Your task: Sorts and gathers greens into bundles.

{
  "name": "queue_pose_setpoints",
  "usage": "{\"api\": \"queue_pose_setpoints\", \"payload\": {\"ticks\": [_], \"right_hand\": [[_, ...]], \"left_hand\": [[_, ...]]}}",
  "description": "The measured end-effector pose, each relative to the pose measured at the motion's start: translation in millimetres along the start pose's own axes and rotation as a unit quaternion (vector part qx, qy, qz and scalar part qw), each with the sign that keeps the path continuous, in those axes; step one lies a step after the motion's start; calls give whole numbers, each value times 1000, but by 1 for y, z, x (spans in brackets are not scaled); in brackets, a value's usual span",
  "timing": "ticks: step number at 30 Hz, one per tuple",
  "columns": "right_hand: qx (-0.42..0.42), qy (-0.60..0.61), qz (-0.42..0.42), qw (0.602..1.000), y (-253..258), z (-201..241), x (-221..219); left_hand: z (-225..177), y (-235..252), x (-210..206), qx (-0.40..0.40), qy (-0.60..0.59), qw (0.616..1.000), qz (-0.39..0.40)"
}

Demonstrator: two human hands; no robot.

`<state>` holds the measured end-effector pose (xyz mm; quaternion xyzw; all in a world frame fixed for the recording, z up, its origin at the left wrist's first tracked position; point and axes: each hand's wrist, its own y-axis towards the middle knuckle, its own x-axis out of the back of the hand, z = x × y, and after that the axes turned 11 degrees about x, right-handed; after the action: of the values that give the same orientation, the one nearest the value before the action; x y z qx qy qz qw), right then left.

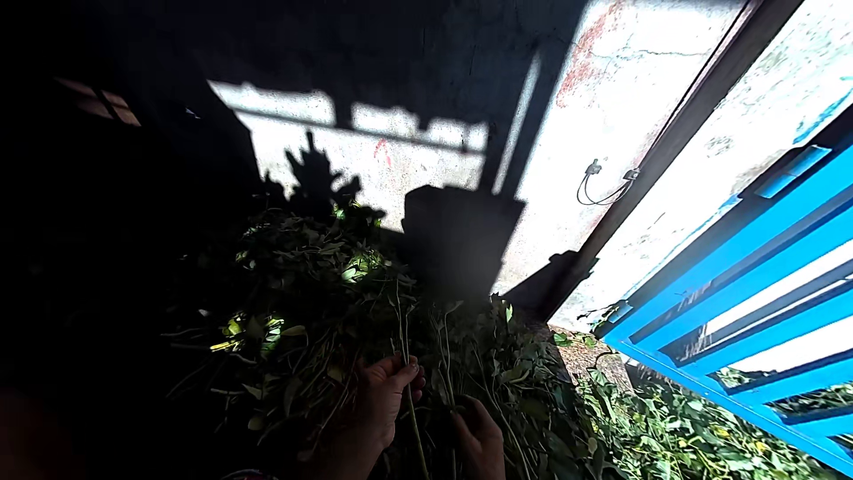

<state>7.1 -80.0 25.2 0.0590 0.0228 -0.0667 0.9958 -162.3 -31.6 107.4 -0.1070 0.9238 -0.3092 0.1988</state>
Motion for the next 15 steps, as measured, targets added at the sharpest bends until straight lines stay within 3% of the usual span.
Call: {"api": "queue_pose_setpoints", "payload": {"ticks": [7, 15], "right_hand": [[60, 27, 58, 996, -18, 27, -41], [57, 31, 87, 994, -21, 28, -46]], "left_hand": [[-4, 6, 2, -49, -24, 998, 8], [-29, 0, 10, -33, 13, 997, 67]]}}
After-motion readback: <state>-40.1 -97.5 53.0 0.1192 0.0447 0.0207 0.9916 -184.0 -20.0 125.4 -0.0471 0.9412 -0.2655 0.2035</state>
